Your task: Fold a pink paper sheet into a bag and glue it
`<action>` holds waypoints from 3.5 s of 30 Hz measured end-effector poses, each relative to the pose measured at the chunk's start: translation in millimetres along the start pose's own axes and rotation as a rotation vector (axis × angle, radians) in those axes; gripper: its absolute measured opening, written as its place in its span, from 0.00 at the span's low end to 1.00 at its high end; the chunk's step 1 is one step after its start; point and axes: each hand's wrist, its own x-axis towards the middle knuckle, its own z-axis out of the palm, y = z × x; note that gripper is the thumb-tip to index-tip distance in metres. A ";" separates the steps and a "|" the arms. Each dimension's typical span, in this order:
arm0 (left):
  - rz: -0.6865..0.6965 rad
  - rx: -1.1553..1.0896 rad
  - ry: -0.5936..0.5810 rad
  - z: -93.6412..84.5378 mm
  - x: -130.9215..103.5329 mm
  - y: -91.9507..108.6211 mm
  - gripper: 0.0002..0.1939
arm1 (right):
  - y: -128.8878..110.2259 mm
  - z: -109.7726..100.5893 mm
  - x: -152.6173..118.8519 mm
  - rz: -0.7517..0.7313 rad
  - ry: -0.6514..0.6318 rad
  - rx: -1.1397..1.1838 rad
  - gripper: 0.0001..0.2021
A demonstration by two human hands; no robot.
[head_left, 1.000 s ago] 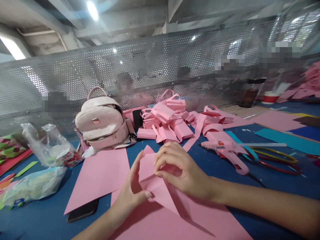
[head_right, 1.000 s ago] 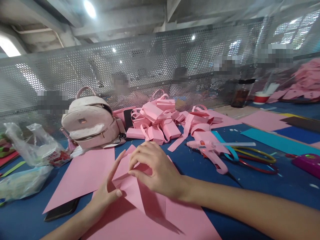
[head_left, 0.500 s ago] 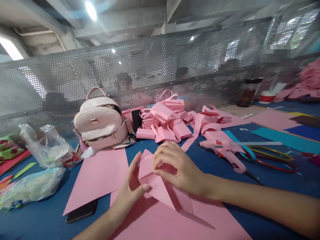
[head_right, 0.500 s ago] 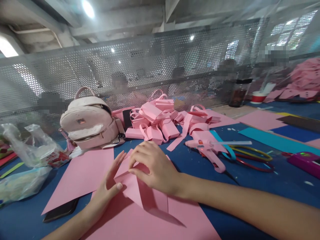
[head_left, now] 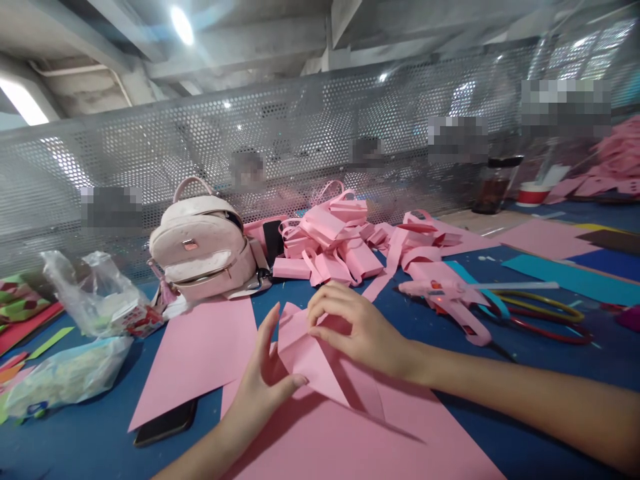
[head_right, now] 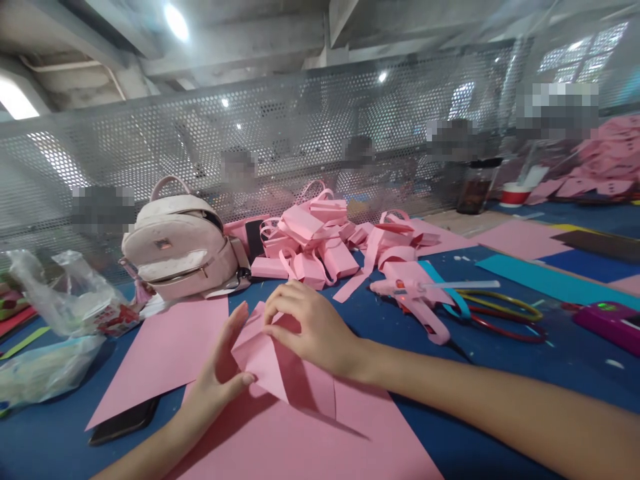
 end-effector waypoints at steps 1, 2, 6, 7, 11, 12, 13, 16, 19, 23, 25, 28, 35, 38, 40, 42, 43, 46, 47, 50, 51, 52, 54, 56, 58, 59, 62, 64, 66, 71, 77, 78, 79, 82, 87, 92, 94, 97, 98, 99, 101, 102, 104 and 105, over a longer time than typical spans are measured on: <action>-0.024 -0.060 0.028 1.1 1.1 -3.4 0.48 | -0.1 -0.3 -0.1 -0.002 0.014 0.020 0.06; -0.053 -0.123 0.053 1.8 2.0 -5.5 0.49 | -0.4 -0.5 -0.1 -0.003 0.029 0.042 0.06; -0.152 -0.284 0.073 0.1 1.7 2.3 0.52 | -1.7 -0.9 -0.7 -0.004 0.054 0.090 0.05; -0.170 -0.286 0.055 -1.0 0.8 6.5 0.52 | -2.1 -0.6 -1.1 -0.008 0.054 0.090 0.05; -0.228 -0.270 -0.018 -3.9 -2.2 14.5 0.53 | -3.7 0.8 -2.7 -0.030 0.048 0.056 0.05; -0.219 -0.274 -0.025 -4.1 -2.3 12.9 0.53 | -4.0 0.9 -3.0 -0.034 0.045 0.048 0.05; -0.205 -0.280 -0.030 -4.1 -2.2 10.5 0.52 | -4.3 1.0 -3.1 -0.035 0.045 0.040 0.05; -0.189 -0.285 -0.062 -4.6 -1.5 5.2 0.50 | -4.7 0.7 -3.0 -0.052 0.052 0.029 0.05; -0.228 -0.273 -0.093 -6.3 -1.4 11.4 0.48 | -4.8 0.5 -2.7 -0.080 0.052 0.028 0.05; -0.277 -0.248 -0.085 -8.4 -2.1 25.8 0.46 | -5.2 0.4 -2.2 -0.085 0.047 0.022 0.05; -0.269 -0.248 -0.083 -8.5 -2.1 28.0 0.45 | -5.7 0.5 -2.1 -0.080 0.047 0.015 0.05; -0.254 -0.287 -0.089 -7.6 -1.0 25.9 0.38 | -5.0 1.4 -2.5 -0.082 0.039 0.005 0.05; -0.223 -0.263 -0.041 -3.6 3.3 15.3 0.30 | 3.8 3.8 -3.2 -0.066 -0.004 -0.039 0.06; -0.212 -0.396 -0.047 -4.9 2.3 10.0 0.47 | -0.6 1.0 -1.2 -0.089 -0.006 -0.017 0.05; -0.233 -0.468 -0.069 -7.3 0.8 9.4 0.55 | -7.4 -1.6 0.0 -0.113 0.020 0.005 0.04; -0.237 -0.491 -0.093 -10.2 -0.5 10.9 0.59 | -14.7 -3.5 0.1 -0.133 0.046 0.023 0.04; -0.228 -0.484 -0.103 -11.4 -0.8 12.0 0.61 | -17.9 -4.0 -0.4 -0.144 0.052 0.029 0.03; -0.174 -0.417 -0.155 -14.3 -0.5 15.0 0.67 | -23.5 -3.6 -3.3 -0.188 0.035 0.022 0.05; -0.154 -0.388 -0.174 -15.0 -0.1 16.1 0.68 | -24.0 -3.0 -4.2 -0.200 0.028 0.013 0.07; -0.138 -0.328 -0.218 -16.4 0.7 21.1 0.69 | -23.4 -1.4 -5.5 -0.213 0.011 -0.003 0.09; -0.144 -0.320 -0.225 -16.7 0.8 23.2 0.69 | -22.8 -1.1 -5.4 -0.212 0.011 -0.003 0.09; -0.149 -0.313 -0.226 -16.9 1.0 25.3 0.68 | -22.2 -0.9 -5.2 -0.212 0.012 -0.004 0.09; -0.145 -0.297 -0.217 -17.1 1.3 28.6 0.66 | -21.1 -0.7 -4.8 -0.211 0.011 -0.003 0.09; -0.135 -0.283 -0.203 -16.8 1.9 29.0 0.64 | -20.0 -0.4 -4.9 -0.206 0.008 -0.004 0.08; -0.134 -0.282 -0.203 -16.0 2.4 25.6 0.62 | -18.9 0.1 -5.6 -0.192 -0.005 -0.001 0.08; -0.139 -0.287 -0.203 -15.3 2.7 22.6 0.60 | -18.4 0.4 -6.0 -0.186 -0.009 0.002 0.07; -0.134 -0.319 -0.177 -12.8 3.9 10.9 0.55 | -16.5 1.0 -6.6 -0.181 -0.012 0.004 0.05; -0.106 -0.340 -0.149 -11.9 5.6 4.7 0.52 | -14.9 0.9 -6.2 -0.186 -0.014 -0.003 0.05; -0.074 -0.346 -0.145 -12.6 8.1 2.5 0.51 | -12.9 0.4 -5.3 -0.197 -0.017 -0.009 0.04; -0.022 -0.226 -0.193 -15.8 9.3 7.9 0.53 | -6.8 -0.9 -2.9 -0.188 0.005 -0.032 0.03; 0.085 0.043 -0.031 -11.6 3.5 17.7 0.42 | -5.0 0.7 -1.8 -0.031 0.099 0.063 0.05; 0.101 0.063 -0.012 -11.6 3.8 19.4 0.34 | -6.3 1.0 -2.0 -0.010 0.099 0.092 0.05; 0.118 0.072 -0.007 -12.2 4.5 20.7 0.27 | -7.9 1.1 -2.2 0.004 0.094 0.114 0.05; 0.197 0.097 -0.017 -15.7 6.4 21.8 0.21 | -12.7 0.6 -2.8 0.004 0.072 0.131 0.04; 0.330 0.158 -0.028 -20.1 5.1 21.4 0.21 | -12.5 0.0 -2.3 -0.037 0.074 0.114 0.04; 0.392 0.227 -0.011 -21.9 4.0 21.8 0.18 | -11.0 -0.6 -0.6 -0.038 0.053 0.088 0.06; 0.416 0.244 -0.007 -23.1 4.2 19.4 0.19 | -13.5 -3.3 0.8 -0.047 0.040 0.068 0.07; 0.472 0.264 -0.021 -25.4 4.6 14.8 0.22 | -20.4 -11.5 0.5 -0.081 0.025 0.009 0.06; 0.492 0.267 -0.028 -26.2 4.8 13.7 0.22 | -23.3 -15.4 -1.4 -0.090 0.024 -0.020 0.05; 0.514 0.270 -0.038 -27.0 5.0 13.1 0.22 | -26.2 -20.0 -4.7 -0.092 0.020 -0.055 0.05; 0.550 0.286 -0.068 -28.9 5.7 13.0 0.23 | -31.5 -31.0 -16.0 -0.083 0.014 -0.137 0.08; 0.570 0.300 -0.084 -30.0 6.2 13.4 0.23 | -33.2 -37.7 -23.9 -0.071 0.003 -0.182 0.10; 0.609 0.339 -0.115 -33.0 7.3 14.3 0.22 | -33.9 -53.6 -43.7 -0.055 -0.018 -0.266 0.11; 0.628 0.359 -0.127 -34.9 7.9 14.4 0.22 | -32.3 -62.9 -55.1 -0.034 -0.017 -0.310 0.11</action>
